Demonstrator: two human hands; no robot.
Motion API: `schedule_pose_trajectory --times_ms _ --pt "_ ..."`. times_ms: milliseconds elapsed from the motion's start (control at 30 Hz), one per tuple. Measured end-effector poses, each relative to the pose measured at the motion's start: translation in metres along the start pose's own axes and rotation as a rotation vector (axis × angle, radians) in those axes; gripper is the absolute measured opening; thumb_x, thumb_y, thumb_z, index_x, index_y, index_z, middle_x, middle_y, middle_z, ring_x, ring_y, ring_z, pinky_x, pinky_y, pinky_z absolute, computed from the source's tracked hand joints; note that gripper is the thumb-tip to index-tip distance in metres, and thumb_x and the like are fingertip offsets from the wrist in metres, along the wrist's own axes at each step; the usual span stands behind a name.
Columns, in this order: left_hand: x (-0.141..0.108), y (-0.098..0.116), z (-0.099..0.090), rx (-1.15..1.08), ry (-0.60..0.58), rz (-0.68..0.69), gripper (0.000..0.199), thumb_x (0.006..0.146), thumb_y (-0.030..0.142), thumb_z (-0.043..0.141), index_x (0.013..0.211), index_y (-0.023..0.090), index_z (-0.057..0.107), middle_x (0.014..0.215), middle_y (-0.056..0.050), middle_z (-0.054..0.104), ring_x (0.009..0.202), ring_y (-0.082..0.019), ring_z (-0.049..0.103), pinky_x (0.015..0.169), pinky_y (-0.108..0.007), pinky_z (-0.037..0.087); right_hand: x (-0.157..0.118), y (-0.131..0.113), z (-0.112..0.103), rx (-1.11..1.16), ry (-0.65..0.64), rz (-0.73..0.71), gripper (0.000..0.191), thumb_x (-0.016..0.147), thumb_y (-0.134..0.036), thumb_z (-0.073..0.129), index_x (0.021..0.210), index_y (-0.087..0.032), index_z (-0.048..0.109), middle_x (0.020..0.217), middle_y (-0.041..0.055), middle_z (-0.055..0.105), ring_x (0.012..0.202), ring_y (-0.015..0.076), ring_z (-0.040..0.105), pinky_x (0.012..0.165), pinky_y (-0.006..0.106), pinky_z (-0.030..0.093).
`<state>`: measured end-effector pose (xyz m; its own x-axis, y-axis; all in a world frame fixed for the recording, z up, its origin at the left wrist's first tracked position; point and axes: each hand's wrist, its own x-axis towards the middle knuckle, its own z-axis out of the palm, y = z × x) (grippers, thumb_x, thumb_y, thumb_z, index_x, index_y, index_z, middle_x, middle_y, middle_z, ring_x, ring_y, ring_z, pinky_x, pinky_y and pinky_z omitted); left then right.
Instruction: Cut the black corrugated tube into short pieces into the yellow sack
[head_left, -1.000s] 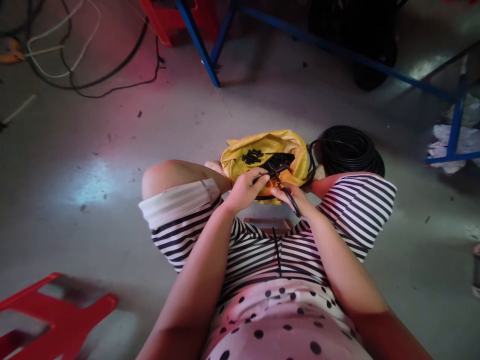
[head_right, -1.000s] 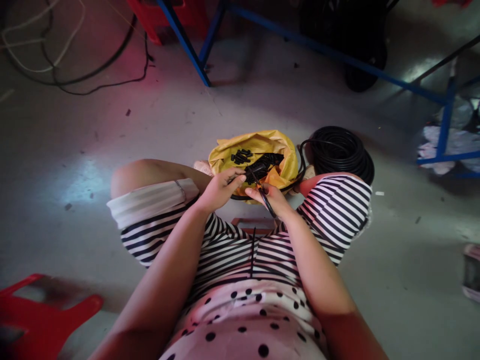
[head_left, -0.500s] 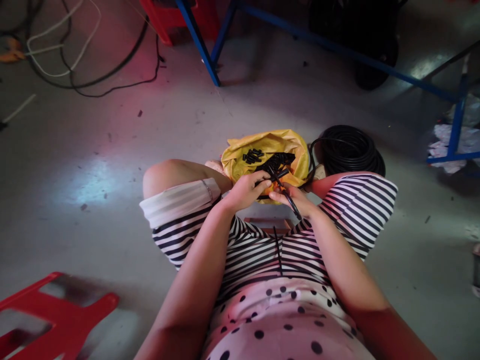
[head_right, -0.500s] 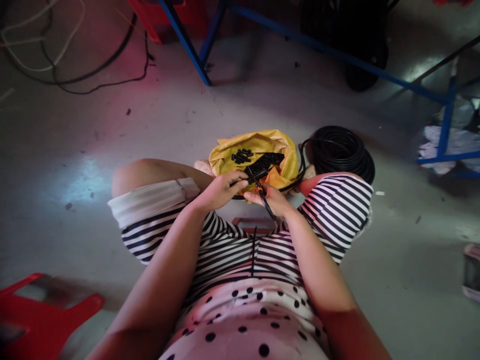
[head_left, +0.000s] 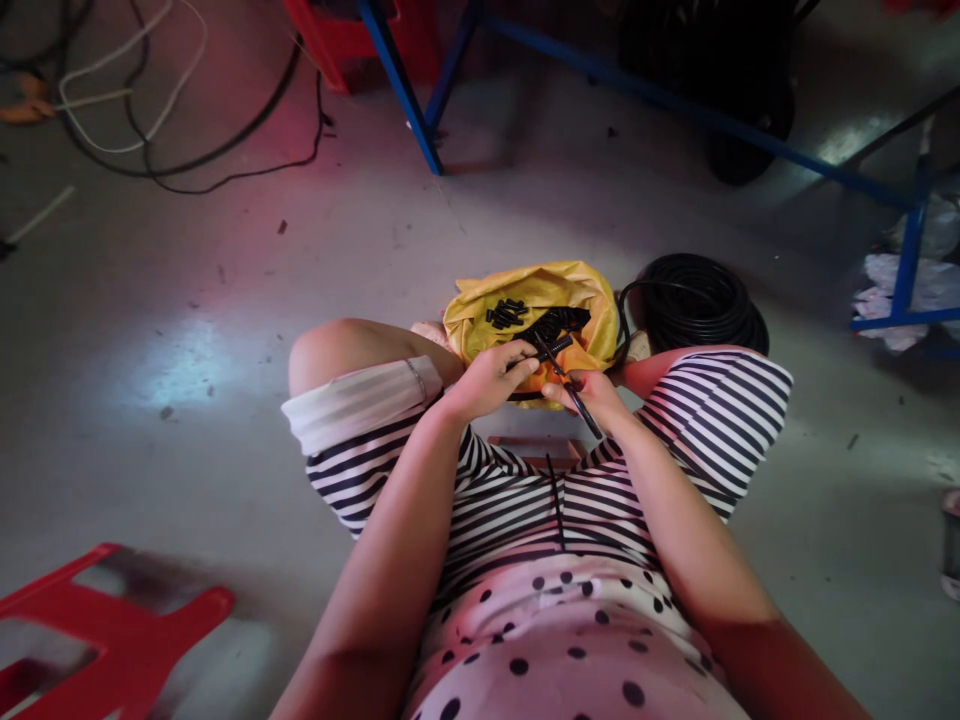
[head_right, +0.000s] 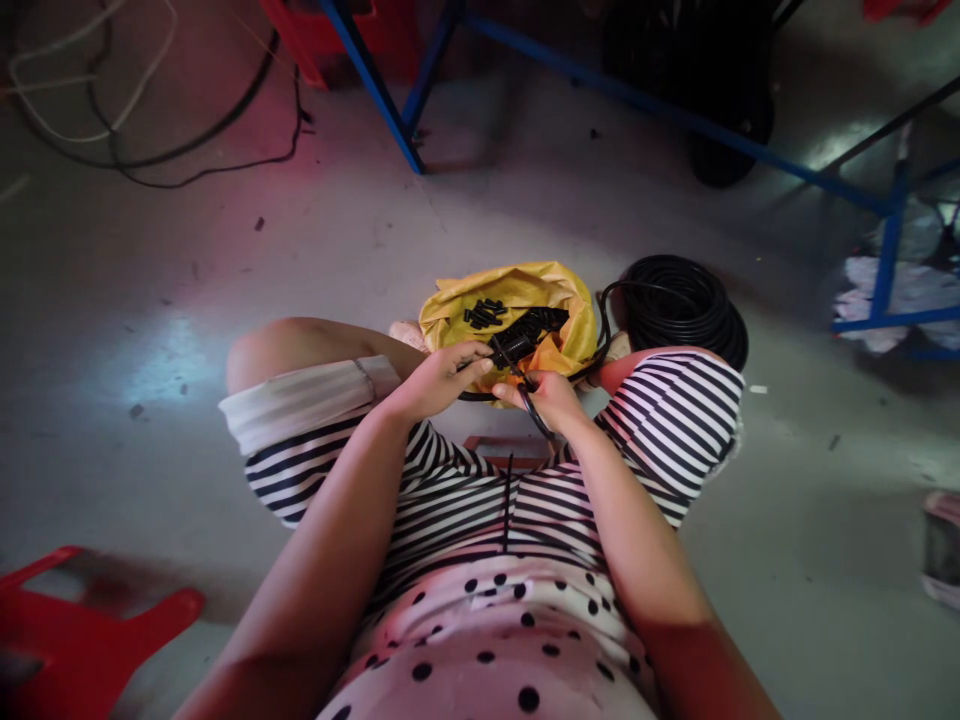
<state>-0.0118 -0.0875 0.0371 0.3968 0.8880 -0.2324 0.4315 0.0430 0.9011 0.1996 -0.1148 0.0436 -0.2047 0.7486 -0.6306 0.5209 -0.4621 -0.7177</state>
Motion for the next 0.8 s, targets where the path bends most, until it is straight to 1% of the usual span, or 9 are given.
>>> schedule_pose_trajectory --times_ms 67,100,167,233,333,433,500,667,800 --pt "-0.0004 0.0003 -0.0003 -0.005 -0.004 -0.001 0.027 0.093 0.041 0.053 0.096 0.020 0.068 0.093 -0.006 0.074 0.087 -0.023 0.066 0.081 -0.032 0.053 0.0005 0.0005 0.0004 -0.001 -0.007 0.006 0.053 0.069 -0.069 0.075 0.066 -0.020 0.054 0.060 -0.0037 0.048 0.059 0.0132 0.042 0.057 0.027 0.031" --pt "-0.0006 0.0005 -0.0004 -0.006 -0.013 0.000 0.026 0.093 0.041 0.053 0.096 0.020 0.068 0.092 -0.005 0.073 0.086 -0.023 0.066 0.081 -0.032 0.053 0.0008 0.0007 0.0006 0.005 -0.014 0.004 0.052 0.068 -0.068 0.076 0.069 -0.020 0.056 0.063 -0.0033 0.050 0.061 0.0138 0.044 0.058 0.027 0.033" --pt "-0.0010 0.0009 -0.0002 -0.004 -0.043 0.005 0.026 0.093 0.041 0.053 0.095 0.020 0.068 0.090 -0.005 0.073 0.084 -0.022 0.066 0.078 -0.032 0.052 0.0012 0.0008 0.0007 0.025 -0.039 -0.019 0.051 0.069 -0.066 0.077 0.080 -0.019 0.061 0.071 -0.0017 0.056 0.067 0.0156 0.050 0.062 0.027 0.037" --pt "-0.0012 0.0012 0.0003 0.001 -0.078 0.008 0.026 0.093 0.041 0.052 0.094 0.020 0.067 0.089 -0.004 0.072 0.082 -0.021 0.065 0.076 -0.031 0.051 0.0014 0.0008 0.0004 0.036 -0.063 -0.047 0.050 0.072 -0.063 0.077 0.090 -0.019 0.062 0.080 -0.0001 0.061 0.072 0.0170 0.054 0.066 0.028 0.040" --pt "-0.0012 0.0014 0.0008 0.016 -0.104 0.012 0.026 0.093 0.040 0.051 0.094 0.019 0.067 0.088 -0.004 0.071 0.081 -0.021 0.065 0.074 -0.030 0.050 0.0017 0.0015 0.0007 0.046 -0.079 -0.057 0.048 0.075 -0.061 0.075 0.093 -0.018 0.061 0.085 0.0012 0.063 0.075 0.0177 0.057 0.070 0.028 0.043" --pt "-0.0009 0.0009 0.0005 0.038 -0.102 0.011 0.025 0.093 0.039 0.051 0.094 0.020 0.066 0.087 -0.004 0.071 0.080 -0.020 0.064 0.074 -0.030 0.049 0.0020 0.0035 0.0021 0.040 -0.062 -0.044 0.047 0.077 -0.062 0.073 0.089 -0.018 0.063 0.082 0.0014 0.064 0.075 0.0180 0.057 0.068 0.028 0.043" --pt "-0.0006 0.0000 0.0004 0.048 -0.093 0.005 0.025 0.093 0.039 0.051 0.094 0.020 0.066 0.087 -0.003 0.071 0.080 -0.020 0.064 0.073 -0.030 0.049 0.0021 0.0046 0.0027 0.006 -0.036 -0.022 0.048 0.075 -0.064 0.073 0.084 -0.018 0.063 0.076 0.0006 0.062 0.071 0.0176 0.055 0.064 0.027 0.040" --pt "0.0002 -0.0025 0.0014 0.032 -0.036 0.000 0.024 0.093 0.038 0.051 0.094 0.020 0.065 0.088 -0.005 0.070 0.083 -0.022 0.064 0.075 -0.031 0.049 0.0031 0.0037 0.0007 -0.092 0.009 0.012 0.053 0.073 -0.070 0.071 0.065 -0.021 0.054 0.059 -0.0020 0.050 0.059 0.0148 0.046 0.056 0.027 0.032" --pt "0.0005 -0.0022 0.0018 0.021 0.014 -0.025 0.025 0.094 0.038 0.049 0.096 0.017 0.064 0.093 -0.007 0.071 0.087 -0.023 0.065 0.081 -0.033 0.049 0.0050 0.0005 -0.0016 -0.153 0.025 0.039 0.055 0.072 -0.071 0.072 0.060 -0.021 0.054 0.056 -0.0009 0.052 0.059 0.0154 0.049 0.057 0.028 0.034"
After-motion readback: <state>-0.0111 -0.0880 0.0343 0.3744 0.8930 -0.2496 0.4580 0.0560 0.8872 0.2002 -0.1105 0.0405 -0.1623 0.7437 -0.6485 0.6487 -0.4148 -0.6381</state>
